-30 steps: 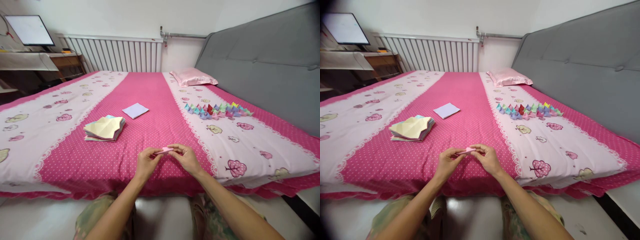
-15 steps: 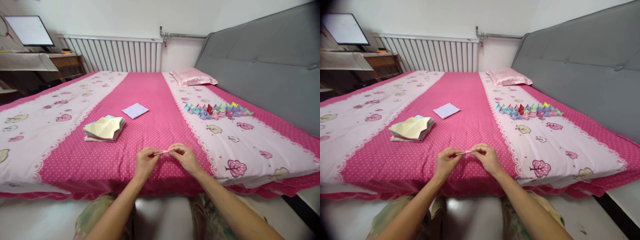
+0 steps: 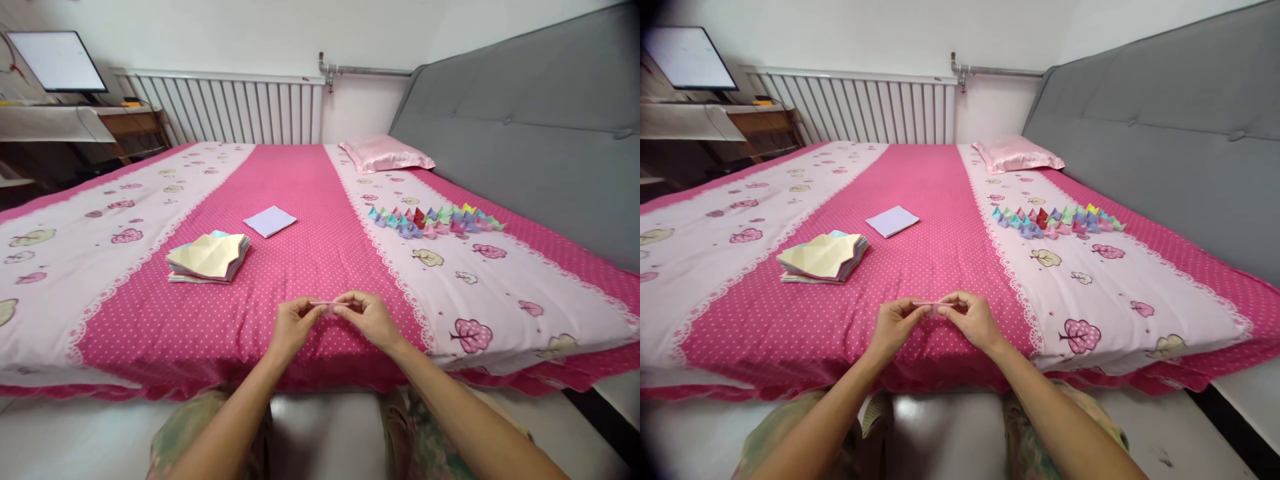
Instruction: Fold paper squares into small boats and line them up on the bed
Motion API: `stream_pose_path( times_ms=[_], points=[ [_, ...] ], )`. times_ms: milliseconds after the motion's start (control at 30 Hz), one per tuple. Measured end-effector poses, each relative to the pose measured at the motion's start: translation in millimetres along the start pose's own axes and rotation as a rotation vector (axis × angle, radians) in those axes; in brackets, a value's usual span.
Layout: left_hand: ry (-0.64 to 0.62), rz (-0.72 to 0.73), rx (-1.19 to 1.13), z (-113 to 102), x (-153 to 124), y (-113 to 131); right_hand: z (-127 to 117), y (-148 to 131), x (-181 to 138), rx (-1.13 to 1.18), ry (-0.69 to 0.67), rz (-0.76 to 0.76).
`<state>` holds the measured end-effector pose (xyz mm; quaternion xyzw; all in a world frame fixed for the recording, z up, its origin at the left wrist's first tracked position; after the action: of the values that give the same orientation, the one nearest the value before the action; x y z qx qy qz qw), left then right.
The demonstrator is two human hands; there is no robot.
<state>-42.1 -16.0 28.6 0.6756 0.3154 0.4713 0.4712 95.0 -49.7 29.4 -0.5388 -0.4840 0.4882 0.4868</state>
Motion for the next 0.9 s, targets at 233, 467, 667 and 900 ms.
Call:
stream_pose_path(
  times_ms=[233, 467, 667, 900],
  points=[
    [-0.032, -0.081, -0.127, 12, -2, -7, -1, 3, 2, -0.048, 0.024, -0.011],
    [-0.079, -0.169, -0.112, 18, -6, -17, -5, 3, 1, -0.001, 0.069, -0.01],
    [-0.153, -0.091, -0.03, 18, -5, -16, -4, -2, -3, -0.104, 0.073, -0.047],
    [-0.173, -0.078, -0.035, 21, -6, -13, -7, -3, -2, -0.144, 0.118, -0.078]
  ],
)
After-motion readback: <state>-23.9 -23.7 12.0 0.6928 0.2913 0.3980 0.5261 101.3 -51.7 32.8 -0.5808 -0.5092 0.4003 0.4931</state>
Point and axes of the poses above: each hand's wrist, its own x-axis towards the middle knuckle, its own z-axis out of the palm, y = z × x, the point moved 8 cm from there along x, towards the middle knuckle, and after that the axes turned 13 degrees about z, right-handed, at the moved point
